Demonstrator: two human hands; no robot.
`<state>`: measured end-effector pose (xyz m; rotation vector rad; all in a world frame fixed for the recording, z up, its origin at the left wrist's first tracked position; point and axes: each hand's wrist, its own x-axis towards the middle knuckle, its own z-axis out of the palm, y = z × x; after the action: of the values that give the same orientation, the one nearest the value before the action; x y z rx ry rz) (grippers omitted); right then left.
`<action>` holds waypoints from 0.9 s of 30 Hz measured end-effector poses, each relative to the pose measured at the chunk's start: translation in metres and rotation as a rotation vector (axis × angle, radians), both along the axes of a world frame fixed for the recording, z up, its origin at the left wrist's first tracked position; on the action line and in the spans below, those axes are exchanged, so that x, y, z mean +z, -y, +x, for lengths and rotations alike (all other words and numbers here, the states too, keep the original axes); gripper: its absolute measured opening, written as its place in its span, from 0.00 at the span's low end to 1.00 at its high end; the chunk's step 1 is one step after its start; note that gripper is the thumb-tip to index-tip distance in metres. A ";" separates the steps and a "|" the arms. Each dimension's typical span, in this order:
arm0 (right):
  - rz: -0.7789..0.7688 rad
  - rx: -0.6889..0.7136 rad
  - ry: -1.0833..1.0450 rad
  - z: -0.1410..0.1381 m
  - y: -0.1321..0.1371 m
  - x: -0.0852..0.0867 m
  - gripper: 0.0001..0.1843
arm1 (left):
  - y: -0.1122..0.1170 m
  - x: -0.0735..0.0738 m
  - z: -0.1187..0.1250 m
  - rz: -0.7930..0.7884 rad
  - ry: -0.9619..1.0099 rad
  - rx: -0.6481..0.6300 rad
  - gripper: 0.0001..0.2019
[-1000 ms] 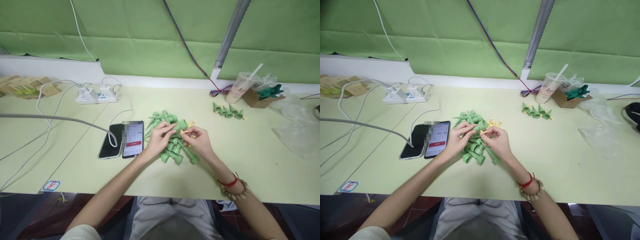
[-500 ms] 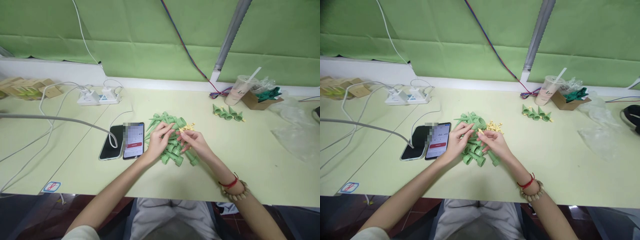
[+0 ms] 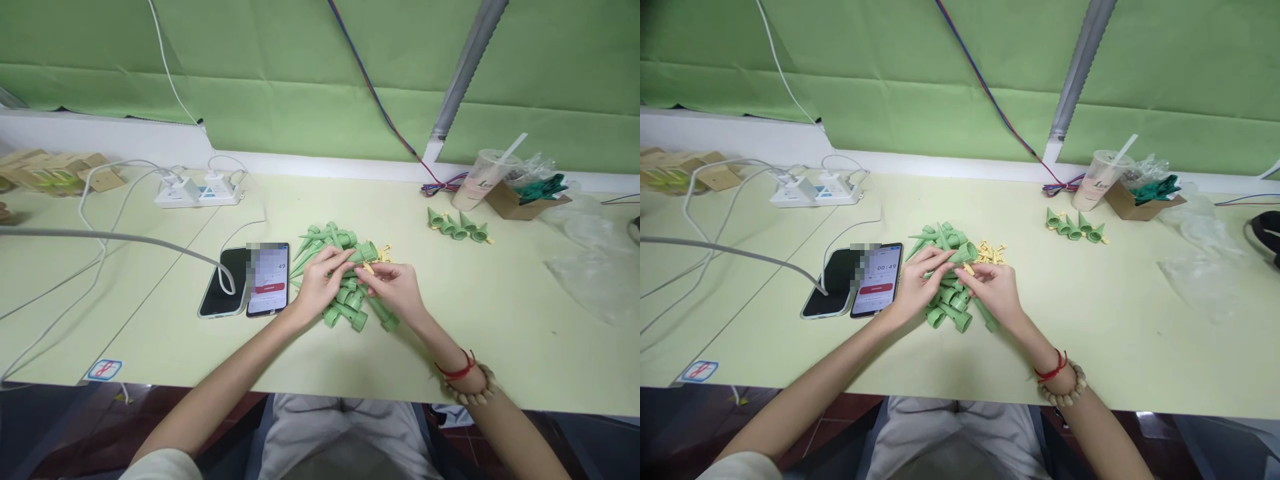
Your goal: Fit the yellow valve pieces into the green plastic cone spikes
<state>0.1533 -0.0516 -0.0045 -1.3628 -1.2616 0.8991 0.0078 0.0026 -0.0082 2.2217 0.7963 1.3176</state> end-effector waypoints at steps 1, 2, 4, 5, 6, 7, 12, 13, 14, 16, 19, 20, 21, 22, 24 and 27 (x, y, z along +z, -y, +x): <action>0.034 -0.023 0.058 -0.001 0.001 0.000 0.15 | 0.000 0.000 0.000 0.002 -0.008 0.005 0.11; 0.076 -0.045 0.124 -0.001 0.001 -0.001 0.16 | 0.000 -0.001 0.000 0.004 -0.013 0.009 0.11; 0.176 -0.085 0.264 -0.002 0.001 0.000 0.18 | 0.000 -0.001 0.000 0.002 -0.010 0.016 0.11; 0.222 -0.099 0.326 -0.002 0.001 0.000 0.19 | 0.000 -0.001 0.000 -0.005 -0.007 0.016 0.11; 0.258 -0.107 0.374 -0.001 0.002 0.001 0.19 | 0.001 -0.002 0.001 -0.014 -0.003 0.012 0.10; 0.285 -0.111 0.409 -0.001 0.002 0.001 0.18 | 0.001 -0.002 0.001 -0.025 0.001 0.004 0.10; 0.375 -0.186 0.517 -0.001 0.002 -0.002 0.15 | 0.004 -0.005 0.005 -0.095 0.018 -0.020 0.11; 0.387 -0.200 0.536 -0.002 0.002 -0.003 0.14 | 0.005 -0.005 0.005 -0.110 0.019 -0.019 0.11; 0.394 -0.209 0.549 -0.002 0.002 -0.005 0.13 | 0.006 -0.006 0.006 -0.122 0.021 -0.018 0.11; 0.380 -0.214 0.531 -0.002 0.002 -0.006 0.12 | 0.006 -0.005 0.006 -0.126 0.028 -0.011 0.11; 0.242 -0.148 0.319 -0.001 0.000 -0.004 0.11 | 0.004 -0.002 0.004 -0.122 0.044 0.009 0.10; 0.168 -0.104 0.207 0.000 -0.001 -0.002 0.11 | 0.003 -0.001 0.002 -0.126 0.054 0.019 0.10; 0.087 -0.046 0.090 0.001 -0.002 0.001 0.13 | 0.002 0.000 0.001 -0.133 0.067 0.027 0.11; 0.009 0.024 -0.021 0.002 -0.002 0.003 0.15 | 0.001 0.000 0.000 -0.141 0.081 0.031 0.11; -0.115 0.178 -0.216 0.004 -0.003 0.007 0.18 | -0.002 0.001 -0.001 -0.149 0.119 0.021 0.11; -0.228 0.330 -0.445 0.007 -0.002 0.011 0.18 | -0.004 0.001 -0.002 -0.161 0.169 -0.040 0.12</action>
<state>0.1605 -0.0492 0.0065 -1.0534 -1.0697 1.5217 0.0057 0.0062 -0.0074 1.9635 0.7629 1.3513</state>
